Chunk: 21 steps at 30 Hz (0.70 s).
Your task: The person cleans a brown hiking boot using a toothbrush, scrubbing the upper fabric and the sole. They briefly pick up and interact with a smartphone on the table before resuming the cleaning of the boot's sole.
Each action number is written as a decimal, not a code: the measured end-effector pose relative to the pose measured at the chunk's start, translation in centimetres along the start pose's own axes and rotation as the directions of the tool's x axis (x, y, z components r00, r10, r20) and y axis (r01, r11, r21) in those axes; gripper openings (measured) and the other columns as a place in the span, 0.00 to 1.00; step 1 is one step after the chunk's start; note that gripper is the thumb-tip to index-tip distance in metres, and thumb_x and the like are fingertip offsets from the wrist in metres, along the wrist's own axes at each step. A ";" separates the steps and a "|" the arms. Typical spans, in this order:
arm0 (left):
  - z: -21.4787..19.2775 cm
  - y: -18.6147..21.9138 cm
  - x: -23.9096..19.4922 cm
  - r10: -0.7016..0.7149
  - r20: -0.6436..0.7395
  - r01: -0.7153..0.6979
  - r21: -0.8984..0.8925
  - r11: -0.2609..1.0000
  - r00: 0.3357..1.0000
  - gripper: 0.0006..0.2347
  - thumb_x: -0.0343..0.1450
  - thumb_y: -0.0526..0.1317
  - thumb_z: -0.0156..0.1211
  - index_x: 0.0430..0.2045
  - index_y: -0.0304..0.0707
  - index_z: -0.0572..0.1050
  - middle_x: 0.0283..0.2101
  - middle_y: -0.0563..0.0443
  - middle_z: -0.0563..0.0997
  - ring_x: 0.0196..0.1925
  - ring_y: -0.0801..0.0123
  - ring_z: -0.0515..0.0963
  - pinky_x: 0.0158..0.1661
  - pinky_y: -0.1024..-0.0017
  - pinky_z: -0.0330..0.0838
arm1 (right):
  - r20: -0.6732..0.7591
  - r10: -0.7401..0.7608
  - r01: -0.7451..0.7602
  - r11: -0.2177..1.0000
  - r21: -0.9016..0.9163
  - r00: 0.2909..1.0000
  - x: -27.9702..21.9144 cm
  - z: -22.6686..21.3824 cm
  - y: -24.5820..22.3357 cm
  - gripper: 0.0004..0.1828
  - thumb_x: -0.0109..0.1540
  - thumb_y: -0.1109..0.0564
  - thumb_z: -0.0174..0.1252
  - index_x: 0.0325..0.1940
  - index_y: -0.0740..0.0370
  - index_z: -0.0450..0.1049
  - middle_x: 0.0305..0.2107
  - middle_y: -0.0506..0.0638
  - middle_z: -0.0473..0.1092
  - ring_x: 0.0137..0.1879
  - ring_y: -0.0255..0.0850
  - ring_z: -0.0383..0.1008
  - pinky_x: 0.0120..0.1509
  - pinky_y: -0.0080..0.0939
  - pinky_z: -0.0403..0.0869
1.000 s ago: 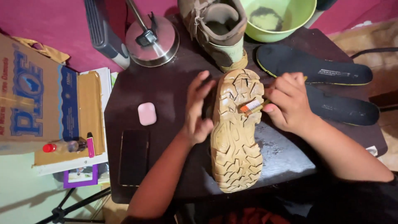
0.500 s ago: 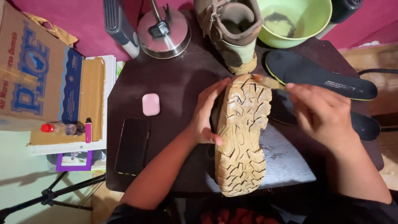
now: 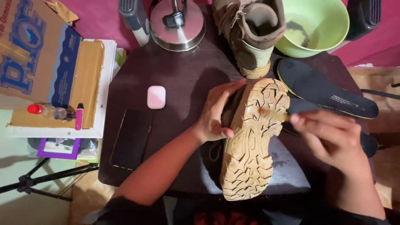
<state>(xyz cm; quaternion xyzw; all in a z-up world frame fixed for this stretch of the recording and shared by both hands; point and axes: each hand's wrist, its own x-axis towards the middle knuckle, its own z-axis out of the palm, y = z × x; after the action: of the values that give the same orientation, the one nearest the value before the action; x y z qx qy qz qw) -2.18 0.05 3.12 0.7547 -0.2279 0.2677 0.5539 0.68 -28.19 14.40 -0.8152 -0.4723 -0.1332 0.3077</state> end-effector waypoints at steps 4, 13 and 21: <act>0.0 -0.2 -0.5 -0.089 0.066 0.086 0.048 0.995 0.994 0.50 0.64 0.81 0.24 0.68 0.39 0.61 0.69 0.48 0.71 0.74 0.59 0.70 0.76 0.51 0.48 | -0.091 0.043 -0.049 0.997 -0.059 0.995 -0.7 0.4 0.6 0.07 0.67 0.78 0.59 0.48 0.78 0.78 0.38 0.68 0.75 0.39 0.52 0.77 0.48 0.43 0.75; -0.1 -0.5 0.2 0.041 -0.004 -0.041 0.023 0.999 0.999 0.44 0.70 0.77 0.26 0.67 0.38 0.64 0.66 0.45 0.73 0.68 0.52 0.77 0.69 0.53 0.66 | 0.007 0.051 -0.051 0.999 0.000 0.999 -0.5 0.6 -2.2 0.12 0.66 0.73 0.56 0.52 0.72 0.77 0.37 0.61 0.75 0.40 0.47 0.79 0.46 0.38 0.76; 0.8 -1.6 -0.6 0.039 0.003 -0.039 0.009 0.999 0.999 0.42 0.73 0.75 0.25 0.70 0.39 0.61 0.72 0.48 0.68 0.72 0.55 0.73 0.72 0.54 0.64 | -0.172 0.004 -0.022 0.994 -0.106 0.985 -0.8 2.5 -0.8 0.07 0.68 0.75 0.64 0.49 0.74 0.78 0.41 0.66 0.69 0.42 0.50 0.75 0.44 0.41 0.74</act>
<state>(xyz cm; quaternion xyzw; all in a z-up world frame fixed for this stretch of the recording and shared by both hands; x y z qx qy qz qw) -1.48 -0.23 1.38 0.7530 -0.2422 0.2782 0.5450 -0.61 -26.90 12.31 -0.8191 -0.4309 -0.2260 0.3038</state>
